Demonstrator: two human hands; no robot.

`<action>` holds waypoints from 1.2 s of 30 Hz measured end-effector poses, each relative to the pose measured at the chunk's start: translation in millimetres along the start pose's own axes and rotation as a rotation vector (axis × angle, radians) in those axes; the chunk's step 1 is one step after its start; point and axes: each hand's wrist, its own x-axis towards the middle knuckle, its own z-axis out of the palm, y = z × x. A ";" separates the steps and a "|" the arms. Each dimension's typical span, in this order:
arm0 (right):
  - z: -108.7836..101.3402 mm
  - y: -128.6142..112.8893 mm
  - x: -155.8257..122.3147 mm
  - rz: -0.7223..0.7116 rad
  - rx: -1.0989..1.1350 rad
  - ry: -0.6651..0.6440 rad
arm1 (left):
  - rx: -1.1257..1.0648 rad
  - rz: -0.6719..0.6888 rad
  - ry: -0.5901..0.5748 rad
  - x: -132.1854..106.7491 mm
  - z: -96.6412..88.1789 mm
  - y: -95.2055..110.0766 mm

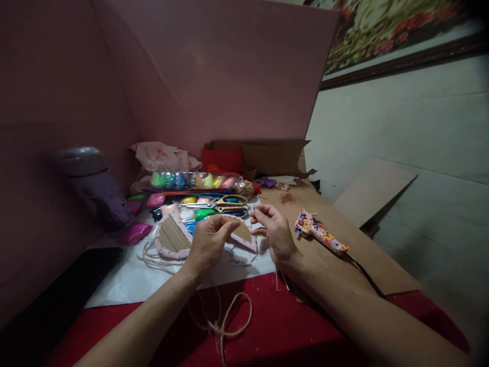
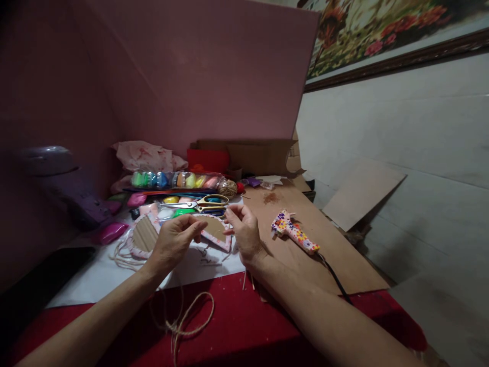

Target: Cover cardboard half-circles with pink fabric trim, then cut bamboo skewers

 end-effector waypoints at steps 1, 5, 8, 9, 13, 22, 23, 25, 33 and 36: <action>0.2 -0.5 -0.2 0.001 0.001 -0.001 | -0.005 -0.007 -0.001 0.0 0.4 0.2; 1.3 -2.1 -0.9 0.007 0.006 0.002 | -0.008 -0.007 -0.001 -0.4 1.0 0.2; 1.7 -2.5 -1.4 0.019 0.020 0.005 | 0.009 0.002 -0.007 -1.1 0.7 0.0; 1.6 -2.3 -1.5 0.022 0.025 0.005 | 0.020 0.009 -0.011 -1.3 0.5 0.0; 1.1 -0.7 -1.2 0.015 0.035 -0.001 | 0.065 0.043 -0.021 -2.6 -0.2 1.1; 1.5 0.0 -1.2 0.006 0.037 -0.010 | 0.147 0.123 -0.037 -3.2 -0.4 0.5; 1.6 0.0 -1.2 0.009 0.038 -0.009 | 0.148 0.120 -0.035 -2.9 -0.3 -0.8; 1.5 0.0 -1.2 0.011 0.040 -0.010 | 0.158 0.111 -0.024 -2.1 -0.2 -3.0; 0.5 -1.7 -0.9 0.039 0.017 -0.024 | 0.167 0.087 0.007 -2.9 -1.1 -3.7; 0.7 -1.7 -0.7 0.039 0.015 -0.020 | 0.145 0.082 0.013 -2.8 -0.6 -3.1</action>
